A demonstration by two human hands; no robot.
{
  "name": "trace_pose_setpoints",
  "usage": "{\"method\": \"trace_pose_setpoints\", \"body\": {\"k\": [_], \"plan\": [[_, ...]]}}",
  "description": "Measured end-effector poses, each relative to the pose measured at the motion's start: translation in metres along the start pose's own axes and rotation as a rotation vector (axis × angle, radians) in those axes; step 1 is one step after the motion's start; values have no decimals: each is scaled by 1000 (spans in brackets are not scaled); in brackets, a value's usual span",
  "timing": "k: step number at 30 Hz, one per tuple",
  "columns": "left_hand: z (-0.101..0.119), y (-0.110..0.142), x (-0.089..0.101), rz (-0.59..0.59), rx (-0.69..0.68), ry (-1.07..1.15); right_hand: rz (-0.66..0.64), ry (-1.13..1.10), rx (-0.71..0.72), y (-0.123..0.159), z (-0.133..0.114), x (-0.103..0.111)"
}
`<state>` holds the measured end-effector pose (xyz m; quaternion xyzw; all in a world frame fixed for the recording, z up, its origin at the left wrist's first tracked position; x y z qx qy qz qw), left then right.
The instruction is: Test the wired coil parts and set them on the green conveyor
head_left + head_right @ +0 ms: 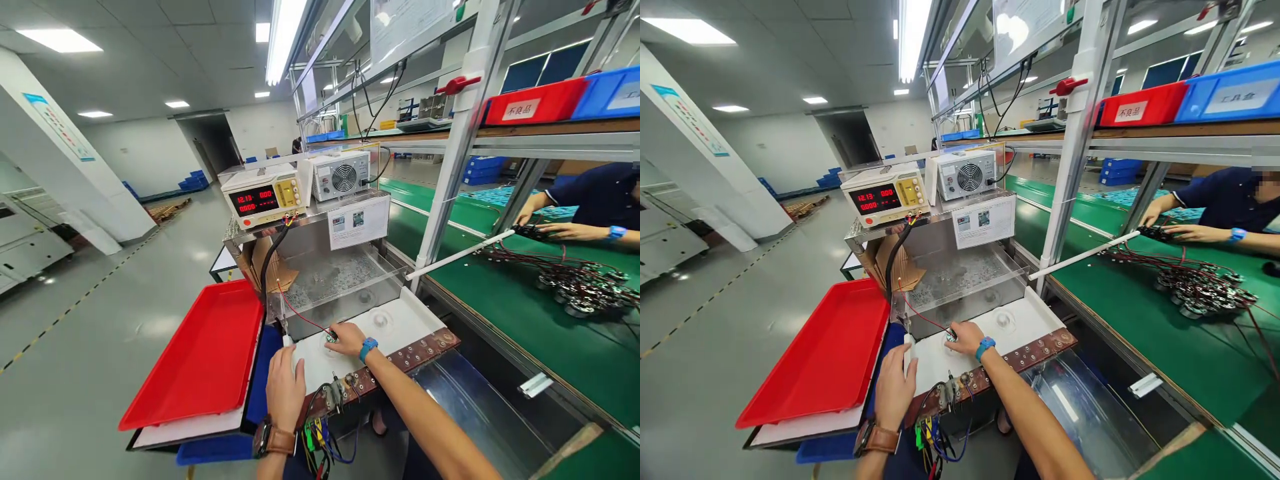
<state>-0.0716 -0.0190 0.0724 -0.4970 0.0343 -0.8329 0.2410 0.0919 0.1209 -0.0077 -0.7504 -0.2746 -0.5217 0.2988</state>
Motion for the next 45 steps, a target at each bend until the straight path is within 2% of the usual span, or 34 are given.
{"method": "trace_pose_setpoints", "body": {"k": [3,5,7,10,16,19,24,29,33,36,39,42,45], "plan": [[25,-17,-22,71,-206,-64,20,-6,85,2,-1,-3],[39,-30,-37,8,-325,-177,41,-11,112,3,-1,-3],[43,-41,-48,-121,-362,-311,42,-7,103,3,-1,-3],[32,-48,-49,-238,-285,-446,15,14,43,2,1,-4],[-9,-38,-12,-159,2,-571,-57,44,-69,-4,4,-8],[-22,-24,3,-207,104,-559,-79,59,-95,-6,4,-10],[-37,8,17,-352,280,-504,-100,95,-101,-8,3,-12],[-57,39,25,-465,431,-536,-155,119,-109,-10,3,-11],[-73,58,26,-550,473,-541,-225,114,-115,-11,5,-13],[-83,66,21,-564,518,-338,-222,99,-124,-9,7,-15],[-78,69,10,-607,538,169,-187,87,-89,-8,8,-18],[-55,65,1,-702,666,638,-181,60,-40,-8,8,-22],[-19,55,-3,-850,748,993,-193,34,-32,-8,9,-24]]}}
Point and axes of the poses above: each hand's wrist, its own y-axis away from the middle knuckle, its own x-axis out of the back of the hand, z = x × y, the point moved 2 cm from there along -y, towards the middle knuckle, and after that the axes turned 12 degrees about x, right-handed, at the moved point
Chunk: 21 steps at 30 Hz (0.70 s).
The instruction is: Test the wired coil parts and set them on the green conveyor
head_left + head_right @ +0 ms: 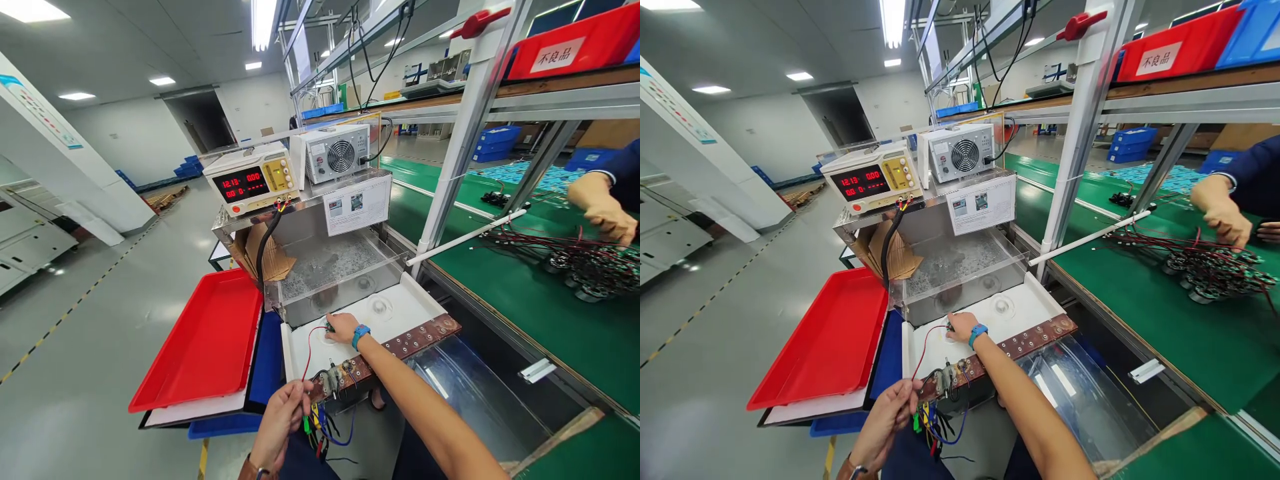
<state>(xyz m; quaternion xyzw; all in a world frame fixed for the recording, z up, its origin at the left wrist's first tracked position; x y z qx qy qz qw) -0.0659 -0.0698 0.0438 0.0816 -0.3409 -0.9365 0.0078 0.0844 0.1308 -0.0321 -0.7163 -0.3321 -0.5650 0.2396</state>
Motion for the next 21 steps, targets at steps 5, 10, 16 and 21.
{"method": "trace_pose_setpoints", "body": {"k": [5,10,16,21], "plan": [[37,-6,-46,-296,-51,228,-2,-11,-22,1,1,0],[51,-15,-72,-359,-78,195,34,-11,-15,2,1,-3],[51,-24,-80,-327,-194,111,29,-4,-23,2,3,-2],[48,-48,-70,-179,-267,27,-14,-22,-11,3,2,2]]}}
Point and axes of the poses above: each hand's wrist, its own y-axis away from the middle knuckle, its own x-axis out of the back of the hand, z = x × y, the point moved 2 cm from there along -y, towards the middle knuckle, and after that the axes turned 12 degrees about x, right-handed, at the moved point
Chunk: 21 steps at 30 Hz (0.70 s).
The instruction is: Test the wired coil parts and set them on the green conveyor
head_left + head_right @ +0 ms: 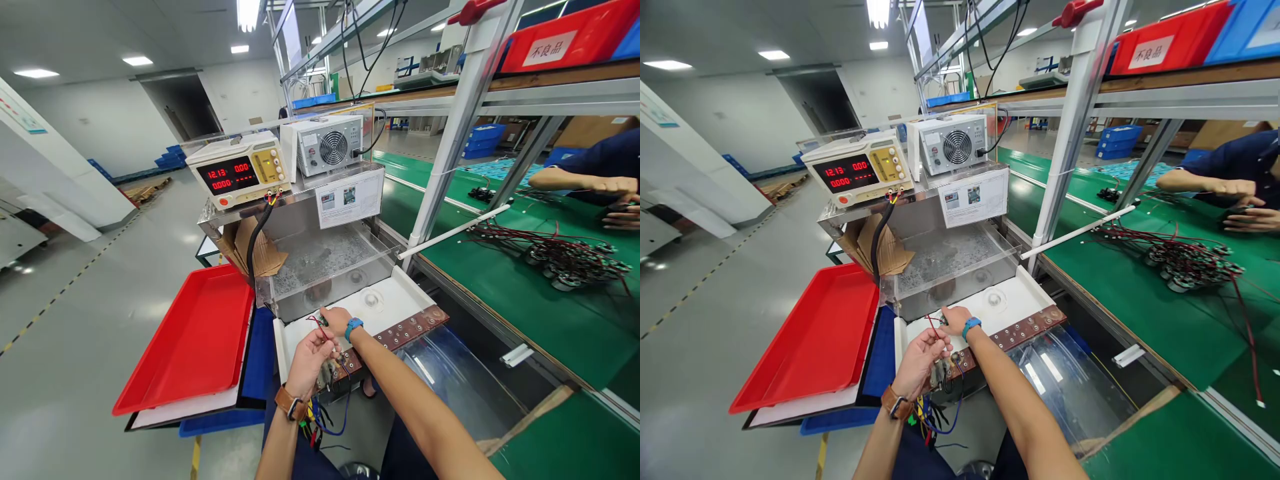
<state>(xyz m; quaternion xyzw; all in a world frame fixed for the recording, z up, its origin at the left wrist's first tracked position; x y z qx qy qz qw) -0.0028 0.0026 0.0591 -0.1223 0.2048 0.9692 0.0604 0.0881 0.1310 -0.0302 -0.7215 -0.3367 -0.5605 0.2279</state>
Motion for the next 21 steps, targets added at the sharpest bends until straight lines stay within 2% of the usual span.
{"method": "trace_pose_setpoints", "body": {"k": [4,7,13,21], "plan": [[-15,-23,12,191,-57,-223,-19,5,0,0,0,2],[-28,-34,15,256,-104,-325,-20,5,-5,0,0,2],[-46,-45,16,269,-84,-361,-12,-9,-28,1,0,1],[-51,-49,17,232,-52,-349,-16,3,-32,-1,1,-1]]}}
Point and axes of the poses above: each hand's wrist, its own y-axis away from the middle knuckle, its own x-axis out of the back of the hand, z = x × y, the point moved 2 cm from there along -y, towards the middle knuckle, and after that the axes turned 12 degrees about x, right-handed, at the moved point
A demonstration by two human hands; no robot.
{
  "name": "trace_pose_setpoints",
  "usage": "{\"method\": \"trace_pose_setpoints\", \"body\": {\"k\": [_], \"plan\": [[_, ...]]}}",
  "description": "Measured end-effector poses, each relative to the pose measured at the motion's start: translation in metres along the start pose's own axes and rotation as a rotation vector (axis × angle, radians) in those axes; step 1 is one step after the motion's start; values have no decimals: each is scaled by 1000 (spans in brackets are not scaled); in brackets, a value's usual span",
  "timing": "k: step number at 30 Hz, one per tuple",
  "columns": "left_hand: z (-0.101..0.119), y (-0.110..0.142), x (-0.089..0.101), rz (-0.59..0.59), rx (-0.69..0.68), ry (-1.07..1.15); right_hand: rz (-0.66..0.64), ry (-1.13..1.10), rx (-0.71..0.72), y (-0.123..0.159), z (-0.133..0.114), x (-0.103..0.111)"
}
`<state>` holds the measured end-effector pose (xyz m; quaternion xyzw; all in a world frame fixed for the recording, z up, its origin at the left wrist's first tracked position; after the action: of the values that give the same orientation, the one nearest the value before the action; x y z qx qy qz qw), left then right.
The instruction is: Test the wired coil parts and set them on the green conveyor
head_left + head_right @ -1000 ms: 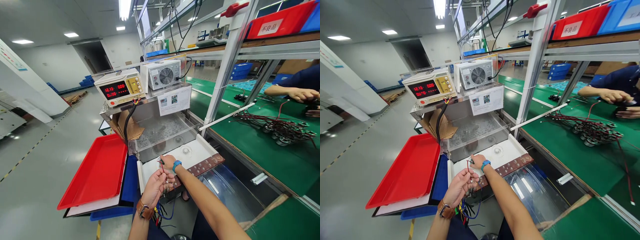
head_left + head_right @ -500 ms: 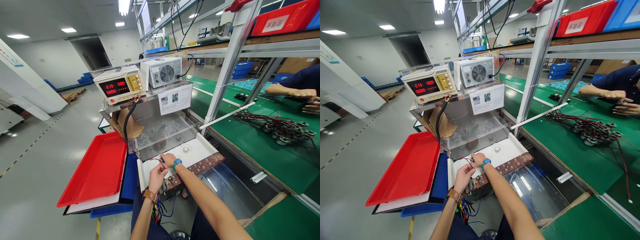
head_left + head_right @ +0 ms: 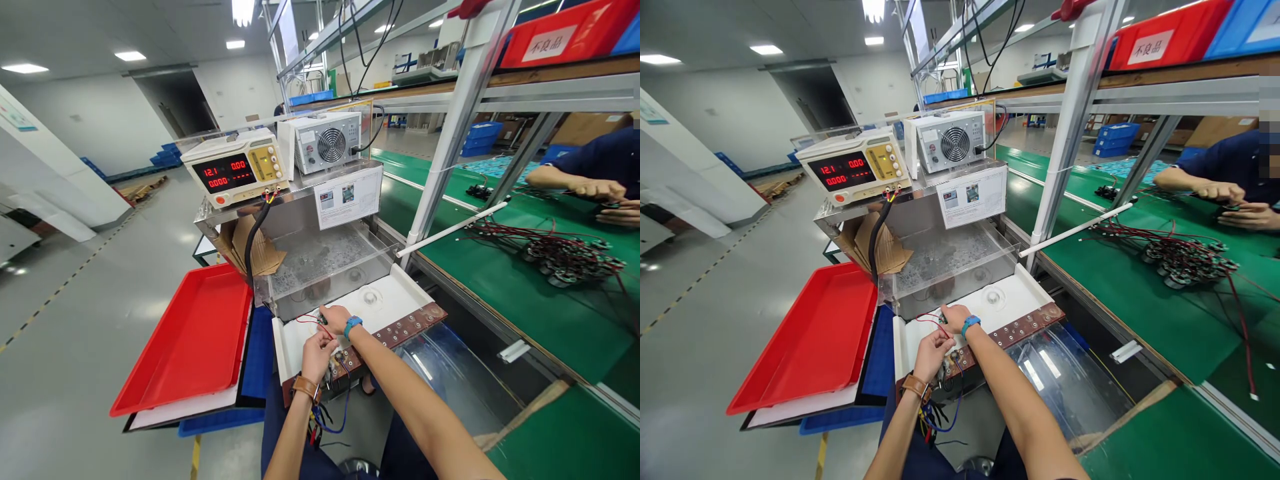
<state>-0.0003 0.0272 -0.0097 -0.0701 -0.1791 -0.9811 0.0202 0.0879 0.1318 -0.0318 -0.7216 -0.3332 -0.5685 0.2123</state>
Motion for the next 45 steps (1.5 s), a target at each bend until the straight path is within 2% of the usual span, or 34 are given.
{"method": "trace_pose_setpoints", "body": {"k": [11,22,29,45], "plan": [[-5,-3,1,48,-4,-75,-4,0,-5,0,-1,1],[-5,0,0,87,-32,-168,16,1,-3,-5,2,-9],[-3,1,1,98,-37,-208,13,-1,-11,-3,0,-5],[-1,4,2,119,-56,-194,11,5,-5,-2,-1,-2]]}}
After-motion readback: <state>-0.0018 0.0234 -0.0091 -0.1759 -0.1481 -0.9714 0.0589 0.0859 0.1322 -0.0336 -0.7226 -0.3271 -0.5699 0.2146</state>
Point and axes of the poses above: each hand's wrist, its own y-axis away from the middle knuckle, its own x-axis out of the back of the hand, z = x × y, the point moved 2 cm from there along -y, towards the middle knuckle, and after that the axes turned 12 degrees about x, right-handed, at the moved point
